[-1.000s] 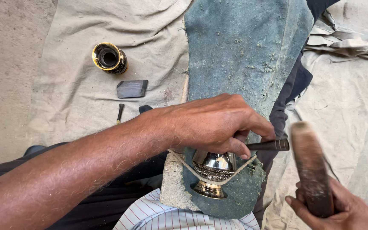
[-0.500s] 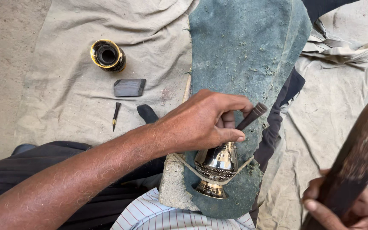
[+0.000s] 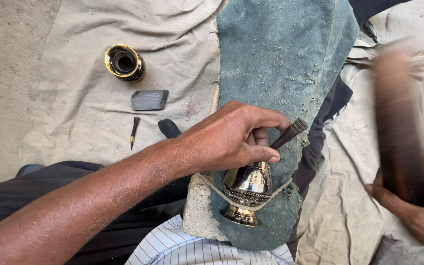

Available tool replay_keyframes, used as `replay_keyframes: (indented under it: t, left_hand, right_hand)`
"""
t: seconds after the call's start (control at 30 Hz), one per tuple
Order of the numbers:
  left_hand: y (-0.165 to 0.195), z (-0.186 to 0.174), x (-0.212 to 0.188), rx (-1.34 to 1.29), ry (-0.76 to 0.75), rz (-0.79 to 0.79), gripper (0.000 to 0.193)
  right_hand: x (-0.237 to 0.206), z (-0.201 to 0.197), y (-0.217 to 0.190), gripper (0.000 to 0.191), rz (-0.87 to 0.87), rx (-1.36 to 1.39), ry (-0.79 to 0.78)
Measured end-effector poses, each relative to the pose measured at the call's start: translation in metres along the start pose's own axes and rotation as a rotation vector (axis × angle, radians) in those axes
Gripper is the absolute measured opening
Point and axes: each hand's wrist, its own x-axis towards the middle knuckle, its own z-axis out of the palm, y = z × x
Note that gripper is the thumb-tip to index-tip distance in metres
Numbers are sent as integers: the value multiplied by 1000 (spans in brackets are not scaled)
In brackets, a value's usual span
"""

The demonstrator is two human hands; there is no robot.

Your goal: The person sits on the ground with a brass vessel held against a sandbag on their lap. They hold a punch against the vessel's surface and repeatedly strike it with a wooden mallet, repositioning the punch to work around the vessel's decorated body.

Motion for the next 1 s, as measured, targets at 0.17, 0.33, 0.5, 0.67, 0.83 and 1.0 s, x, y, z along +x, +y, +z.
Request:
replay_keyframes:
  t: [0.17,0.33,0.5,0.67,0.83,1.0]
  left_hand:
    - [-1,6,-8,7,96,-49,37]
    - [-2,12,-20,-86,250,-132,29]
    - [-5,22,-32,-286,389,-213,30]
    - [-10,33,-38,-394,497,-183,23]
    - [-12,42,-43,-415,554,-166,20]
    - [-12,52,-49,-359,643,-160,19]
  right_hand:
    - [56,-23,-14,59,-330,-34,-4]
    - [84,-48,-80,65,-597,-118,-128]
    - [90,-67,-159,76,-587,-371,-165]
    - [88,-71,-196,70,-799,-237,-102]
    - [111,-70,-169,55,-1013,-245,-46]
    - [181,-37,-122,43,-618,28,-48]
